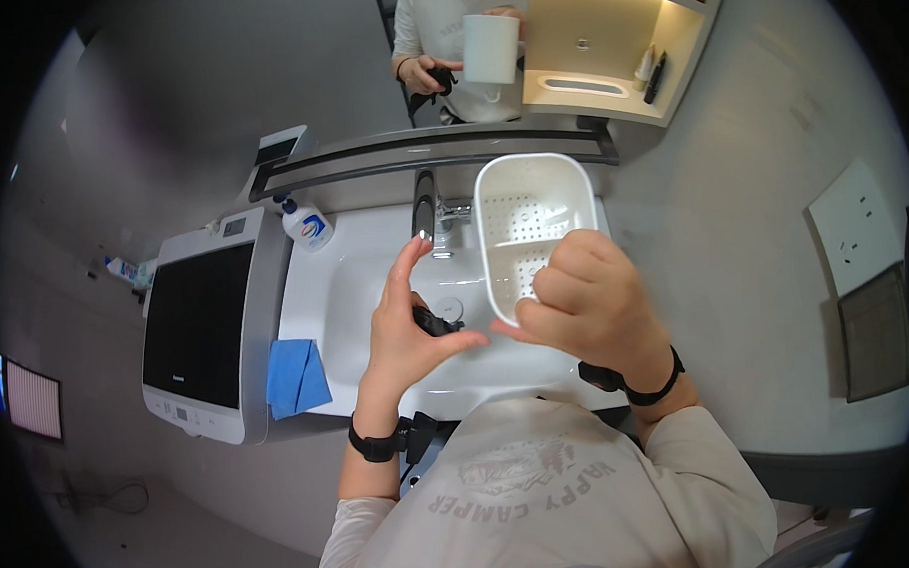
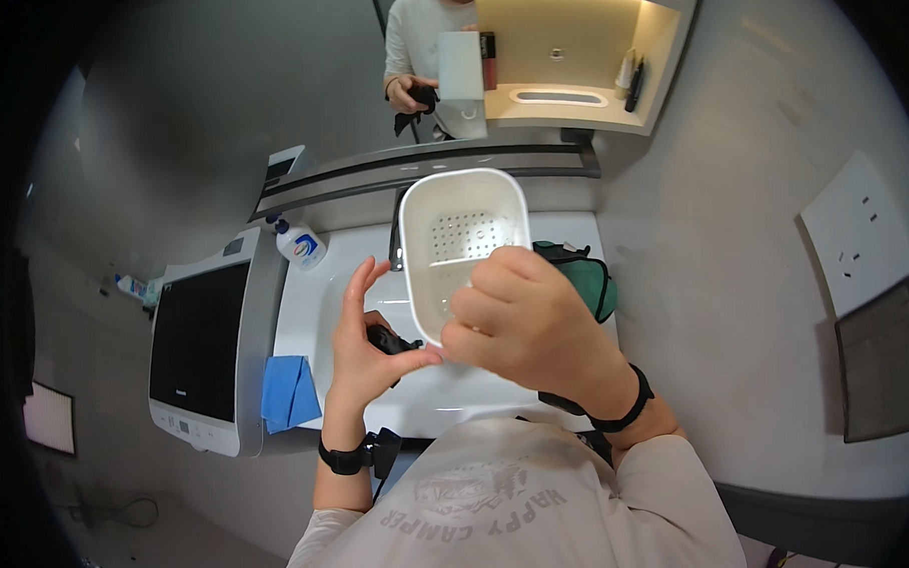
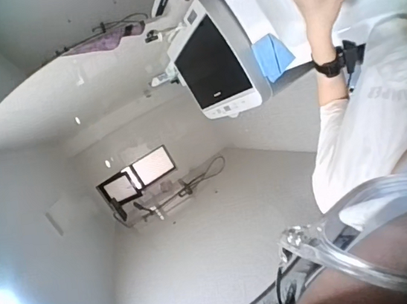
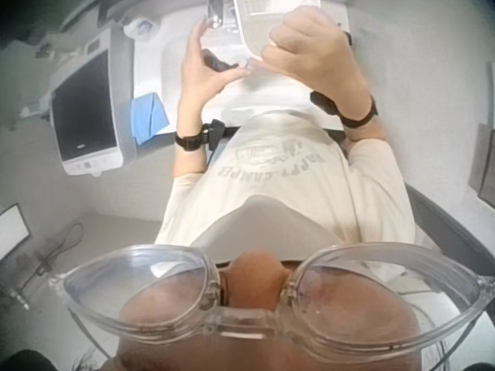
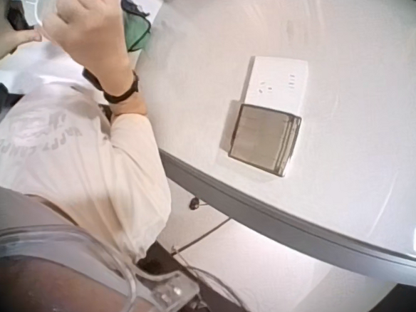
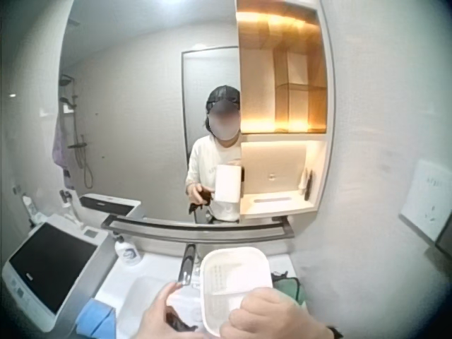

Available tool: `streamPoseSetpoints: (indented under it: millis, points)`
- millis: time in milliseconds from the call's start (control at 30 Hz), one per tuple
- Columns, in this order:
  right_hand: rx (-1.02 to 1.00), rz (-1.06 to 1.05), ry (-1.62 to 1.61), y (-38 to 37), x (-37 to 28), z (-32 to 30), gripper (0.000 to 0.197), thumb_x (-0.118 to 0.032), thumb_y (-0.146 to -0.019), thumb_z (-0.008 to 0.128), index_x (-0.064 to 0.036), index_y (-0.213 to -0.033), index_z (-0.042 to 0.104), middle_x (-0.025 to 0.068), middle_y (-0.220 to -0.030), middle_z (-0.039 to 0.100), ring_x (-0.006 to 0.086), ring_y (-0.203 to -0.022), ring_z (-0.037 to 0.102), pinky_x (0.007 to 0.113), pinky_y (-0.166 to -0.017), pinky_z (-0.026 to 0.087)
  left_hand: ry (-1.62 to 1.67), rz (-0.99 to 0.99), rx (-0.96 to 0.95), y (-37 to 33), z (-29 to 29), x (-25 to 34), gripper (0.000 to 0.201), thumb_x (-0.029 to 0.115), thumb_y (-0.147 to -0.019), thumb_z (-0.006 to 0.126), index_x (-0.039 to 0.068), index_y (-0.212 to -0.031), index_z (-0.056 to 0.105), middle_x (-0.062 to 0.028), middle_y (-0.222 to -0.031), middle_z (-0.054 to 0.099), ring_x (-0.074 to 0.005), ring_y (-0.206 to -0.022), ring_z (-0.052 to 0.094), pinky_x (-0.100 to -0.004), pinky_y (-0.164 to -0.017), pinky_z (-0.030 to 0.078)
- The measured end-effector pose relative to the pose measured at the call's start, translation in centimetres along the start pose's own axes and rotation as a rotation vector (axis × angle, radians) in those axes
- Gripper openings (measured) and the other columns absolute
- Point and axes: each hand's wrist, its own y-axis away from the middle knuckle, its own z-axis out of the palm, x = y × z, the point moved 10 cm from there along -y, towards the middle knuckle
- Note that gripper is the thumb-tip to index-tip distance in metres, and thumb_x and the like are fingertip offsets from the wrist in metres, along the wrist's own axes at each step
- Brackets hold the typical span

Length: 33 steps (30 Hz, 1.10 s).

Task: Cleaning a bathroom sink area, a switch plate, and a small container using cleaning cloths and water.

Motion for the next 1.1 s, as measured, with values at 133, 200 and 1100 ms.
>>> streamPoseSetpoints:
  millis: [133,200,1100]
  points:
    - [-0.048,0.038,-0.022,0.5,-0.8,-0.8,0.026,-0.024,-0.066,0.068,-0.0144,-0.064,0.044,-0.0009,-0.069,0.039,0.0173,-0.071,0.043,0.03,-0.073,0.041,0.129,-0.02,-0.124,-0.9,3.1,1.1,0.129,0.044,-0.039,0.092,0.004,-0.141,0.024,-0.015,-0.13,0.05,-0.0165,-0.069,0.058,-0.026,-0.058,0.046]
    - [-0.101,0.052,0.003,1.1,-0.7,-0.7,0.027,-0.026,-0.065,0.069,-0.015,-0.064,0.045,-0.0008,-0.069,0.039,0.0169,-0.072,0.043,0.029,-0.074,0.04,0.115,0.003,-0.191,-1.3,4.1,1.8,0.132,0.044,-0.038,0.093,0.005,-0.142,0.021,-0.0169,-0.127,0.052,-0.0214,-0.083,0.065,-0.0279,-0.063,0.051]
    - [0.469,0.666,0.376,11.9,-0.4,-13.1,0.032,-0.008,-0.068,0.071,-0.0075,-0.098,0.06,0.0109,-0.106,0.053,0.0277,-0.092,0.051,0.038,-0.074,0.044,0.876,0.03,-0.416,-10.8,13.5,8.7,0.078,0.019,-0.06,0.084,0.0,-0.125,0.045,-0.0091,-0.109,0.06,-0.0188,-0.098,0.059,-0.0321,-0.086,0.048]
